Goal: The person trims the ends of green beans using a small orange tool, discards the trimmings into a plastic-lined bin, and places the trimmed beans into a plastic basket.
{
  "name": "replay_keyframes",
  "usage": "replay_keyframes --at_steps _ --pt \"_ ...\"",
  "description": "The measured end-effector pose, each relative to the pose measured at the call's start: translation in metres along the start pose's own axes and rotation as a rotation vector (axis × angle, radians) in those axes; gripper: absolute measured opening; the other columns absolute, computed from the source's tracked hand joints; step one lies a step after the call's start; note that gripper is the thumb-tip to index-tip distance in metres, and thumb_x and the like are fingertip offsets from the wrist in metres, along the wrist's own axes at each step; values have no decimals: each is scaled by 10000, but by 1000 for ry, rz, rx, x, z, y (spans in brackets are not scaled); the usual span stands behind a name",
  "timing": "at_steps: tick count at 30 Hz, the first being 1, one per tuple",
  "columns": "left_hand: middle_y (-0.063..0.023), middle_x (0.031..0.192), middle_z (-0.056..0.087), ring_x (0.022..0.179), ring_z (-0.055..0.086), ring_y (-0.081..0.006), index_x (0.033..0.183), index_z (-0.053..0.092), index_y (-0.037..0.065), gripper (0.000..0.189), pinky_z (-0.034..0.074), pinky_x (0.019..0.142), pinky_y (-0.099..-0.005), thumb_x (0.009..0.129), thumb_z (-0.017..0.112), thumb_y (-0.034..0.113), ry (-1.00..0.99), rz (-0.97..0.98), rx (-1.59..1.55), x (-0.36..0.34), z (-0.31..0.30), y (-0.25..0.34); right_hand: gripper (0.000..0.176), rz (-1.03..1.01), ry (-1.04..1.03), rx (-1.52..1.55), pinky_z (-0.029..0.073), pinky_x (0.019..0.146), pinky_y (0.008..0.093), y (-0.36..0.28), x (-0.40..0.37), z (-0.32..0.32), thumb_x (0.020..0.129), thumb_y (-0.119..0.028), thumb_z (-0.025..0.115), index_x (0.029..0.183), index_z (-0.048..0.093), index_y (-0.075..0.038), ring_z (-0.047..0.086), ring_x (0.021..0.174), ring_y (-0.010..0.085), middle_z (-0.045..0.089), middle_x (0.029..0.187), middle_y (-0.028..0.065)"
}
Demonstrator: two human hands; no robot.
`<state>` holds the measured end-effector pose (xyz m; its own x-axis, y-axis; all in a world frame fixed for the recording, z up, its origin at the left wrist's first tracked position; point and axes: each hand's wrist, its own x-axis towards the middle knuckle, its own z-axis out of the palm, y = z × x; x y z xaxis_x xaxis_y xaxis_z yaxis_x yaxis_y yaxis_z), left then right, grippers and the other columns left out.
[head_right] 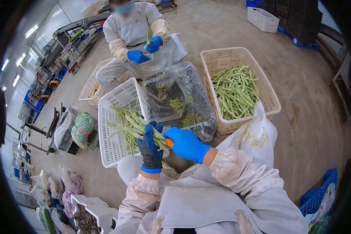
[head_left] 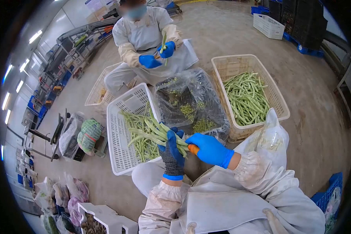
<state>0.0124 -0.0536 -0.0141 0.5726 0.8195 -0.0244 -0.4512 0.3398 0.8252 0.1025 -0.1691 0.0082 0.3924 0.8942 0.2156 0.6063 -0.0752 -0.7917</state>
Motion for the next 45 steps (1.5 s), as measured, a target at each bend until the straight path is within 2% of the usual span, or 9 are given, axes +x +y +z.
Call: replay_keyframes --at_steps 10,15,19,26,28,30,34,41,45 --pt "-87 1002 572 840 572 -168 1301 378 39 454 483 746 -302 908 568 165 10 163 147 -6 4 -13 153 88 155 134 473 700 440 16 1 12 833 -136 541 939 584 -34 584 808 377 585 886 190" --pt "-82 969 589 797 581 -165 1272 410 38 422 491 732 -301 903 573 161 -30 168 241 -6 -5 -24 92 -325 -48 -560 493 650 394 25 4 -1 722 -84 571 806 575 -48 600 753 316 576 789 145" --pt "-81 972 589 792 581 -163 1306 391 49 444 493 719 -301 907 557 149 -59 178 353 -3 -24 -41 88 -306 -240 -680 493 642 394 35 10 -10 728 -84 567 807 577 -47 604 778 305 574 811 143" --pt "-81 953 587 836 608 -191 1309 400 74 478 525 770 -324 882 595 165 -64 -78 -6 4 -21 7 153 -117 357 -336 492 711 444 98 27 -75 759 -52 538 900 593 -36 587 856 369 582 879 198" --pt "-56 939 592 775 602 -164 1296 420 82 437 501 853 -343 894 572 162 -33 -181 -278 6 -17 15 262 -77 400 -859 483 769 442 108 31 -78 778 -73 528 1028 594 -28 582 932 354 584 980 234" --pt "-48 932 594 775 602 -152 1283 430 92 410 481 912 -361 899 556 162 -62 -187 -325 19 -26 9 333 81 280 -860 470 822 433 107 23 -70 810 -96 514 1131 568 -29 565 1002 348 569 1084 255" --pt "-46 919 592 725 583 -147 1251 445 90 341 513 827 -342 928 500 183 -67 -126 -332 22 -36 7 313 72 -258 114 465 843 418 36 -1 -70 856 -150 529 1149 567 -49 569 999 364 583 1120 198" --pt "-56 937 594 794 598 -152 1254 446 96 348 500 875 -348 925 516 186 -46 -66 -347 24 -31 8 230 -215 -122 -116 487 706 392 30 -14 -40 857 -144 547 1074 589 -80 595 805 323 606 879 130" --pt "-66 954 596 823 598 -146 1273 434 88 384 484 917 -353 914 537 176 -91 -105 -360 25 -40 5 70 -312 -201 -428 495 620 385 23 -14 -40 760 -83 556 824 580 -68 605 743 307 580 780 117"
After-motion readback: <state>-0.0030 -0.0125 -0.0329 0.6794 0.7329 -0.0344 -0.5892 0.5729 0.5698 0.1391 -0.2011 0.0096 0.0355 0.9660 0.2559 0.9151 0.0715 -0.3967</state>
